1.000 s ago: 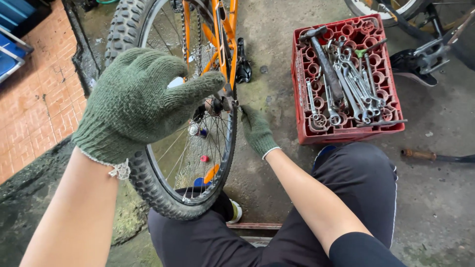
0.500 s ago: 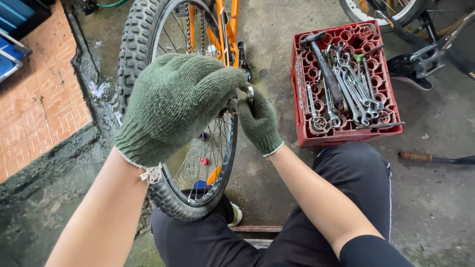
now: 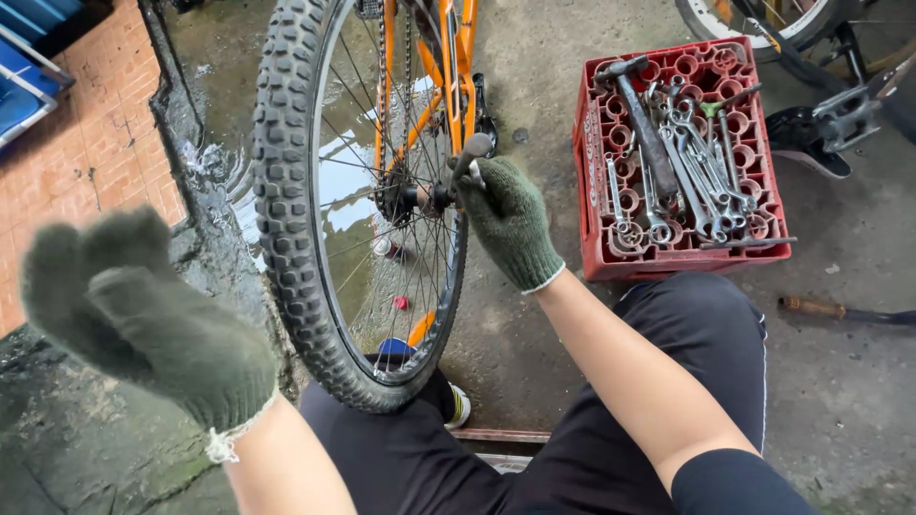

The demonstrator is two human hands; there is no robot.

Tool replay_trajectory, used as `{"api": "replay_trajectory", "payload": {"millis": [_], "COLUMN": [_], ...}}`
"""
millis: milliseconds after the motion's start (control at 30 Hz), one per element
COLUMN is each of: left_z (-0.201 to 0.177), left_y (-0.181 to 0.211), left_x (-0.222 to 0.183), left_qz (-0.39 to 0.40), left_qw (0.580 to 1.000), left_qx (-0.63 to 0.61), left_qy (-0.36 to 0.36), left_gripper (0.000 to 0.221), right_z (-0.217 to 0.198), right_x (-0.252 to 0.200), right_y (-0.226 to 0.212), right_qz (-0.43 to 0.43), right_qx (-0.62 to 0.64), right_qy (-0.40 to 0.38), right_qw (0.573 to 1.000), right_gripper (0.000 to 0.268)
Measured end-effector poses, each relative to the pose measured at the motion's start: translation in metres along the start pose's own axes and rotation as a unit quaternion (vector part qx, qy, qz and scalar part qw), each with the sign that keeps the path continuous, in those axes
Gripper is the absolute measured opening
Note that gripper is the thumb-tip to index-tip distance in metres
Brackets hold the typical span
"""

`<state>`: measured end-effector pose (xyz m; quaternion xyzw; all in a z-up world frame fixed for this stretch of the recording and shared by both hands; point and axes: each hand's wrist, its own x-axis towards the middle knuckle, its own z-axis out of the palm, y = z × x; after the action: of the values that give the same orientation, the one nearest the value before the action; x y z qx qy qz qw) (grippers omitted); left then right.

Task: Repairing the rear wheel and derailleur assembly of a bicycle using hand tools

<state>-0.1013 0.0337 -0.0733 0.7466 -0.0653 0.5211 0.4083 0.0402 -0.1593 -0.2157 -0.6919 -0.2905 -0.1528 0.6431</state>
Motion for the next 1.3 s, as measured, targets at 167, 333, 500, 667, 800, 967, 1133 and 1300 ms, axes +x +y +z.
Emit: {"api": "replay_trajectory", "payload": {"millis": [167, 333, 500, 667, 800, 967, 1133, 1300], "left_z": [-0.032, -0.017, 0.0, 0.093, 0.129, 0.157, 0.182, 0.187], "left_y": [-0.099, -0.035, 0.022, 0.034, 0.005, -0.073, -0.126, -0.103], "left_x": [-0.11, -0.104, -0.116, -0.174, -0.18, -0.209, -0.214, -0.176], "left_qz": [-0.309, -0.325, 0.055, -0.093, -0.368, -0.566, -0.585, -0.636], "left_qw": [0.92, 0.917, 0.918, 0.989, 0.926, 0.821, 0.804, 0.765], "left_qx": [-0.122, -0.033, 0.392, 0.072, 0.034, 0.065, 0.108, 0.029], "left_qy": [0.206, 0.23, 0.018, -0.093, -0.073, -0.045, 0.015, 0.103], "left_gripper": [0.041, 0.037, 0.026, 0.03, 0.037, 0.061, 0.06, 0.022], "right_z": [0.004, 0.006, 0.004, 0.001, -0.003, -0.008, -0.005, -0.004], "right_x": [-0.004, -0.003, -0.003, -0.007, -0.005, -0.003, -0.003, 0.002], "right_y": [0.011, 0.007, 0.004, 0.015, 0.007, 0.003, 0.007, -0.005], "right_qz": [0.08, 0.116, 0.179, 0.203, 0.213, 0.242, 0.235, 0.229], "right_qx": [0.025, 0.048, 0.078, 0.072, 0.066, 0.07, 0.068, 0.055], "right_qy": [0.014, 0.014, 0.026, 0.025, 0.025, 0.009, 0.001, 0.004], "right_qw": [0.996, 0.992, 0.98, 0.976, 0.975, 0.968, 0.97, 0.972], "right_gripper": [0.013, 0.014, 0.016, 0.017, 0.021, 0.021, 0.02, 0.02]}}
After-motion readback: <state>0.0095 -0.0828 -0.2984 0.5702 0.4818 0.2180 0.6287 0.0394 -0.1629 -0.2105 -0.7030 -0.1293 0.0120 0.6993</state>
